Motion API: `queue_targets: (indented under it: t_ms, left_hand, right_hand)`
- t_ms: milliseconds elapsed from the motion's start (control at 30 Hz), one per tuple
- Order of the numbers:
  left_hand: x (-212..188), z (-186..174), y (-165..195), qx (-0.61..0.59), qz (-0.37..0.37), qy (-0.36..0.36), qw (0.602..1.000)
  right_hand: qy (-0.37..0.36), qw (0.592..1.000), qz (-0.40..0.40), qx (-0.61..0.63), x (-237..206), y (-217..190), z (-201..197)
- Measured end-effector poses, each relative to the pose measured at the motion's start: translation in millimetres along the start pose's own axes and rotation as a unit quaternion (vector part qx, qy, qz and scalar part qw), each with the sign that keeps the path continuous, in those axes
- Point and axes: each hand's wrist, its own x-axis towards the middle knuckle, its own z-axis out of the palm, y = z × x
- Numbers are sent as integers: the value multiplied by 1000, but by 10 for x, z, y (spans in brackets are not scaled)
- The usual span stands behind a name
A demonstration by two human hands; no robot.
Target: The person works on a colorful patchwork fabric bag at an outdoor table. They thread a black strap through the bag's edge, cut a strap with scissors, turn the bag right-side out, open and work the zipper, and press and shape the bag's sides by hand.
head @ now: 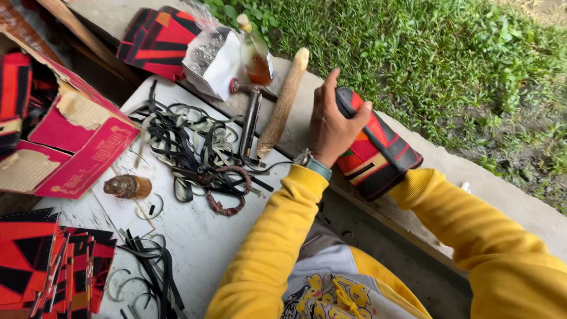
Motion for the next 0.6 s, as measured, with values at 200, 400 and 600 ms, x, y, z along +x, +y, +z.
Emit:
queue_targets:
  t_ms: [200,400,600]
  left_hand:
    - [16,31,-110,-41,-17,0,999]
    - [-17,54,-84,-33,7,2,999]
    - [-46,113,-154,15,29,-17,999]
  right_hand:
    - [-3,1000,-10,11,15,-1,-90]
    - [-10,1000,-14,18,-92,57,-104]
    - [21,996,-15,-83,-271,175,38]
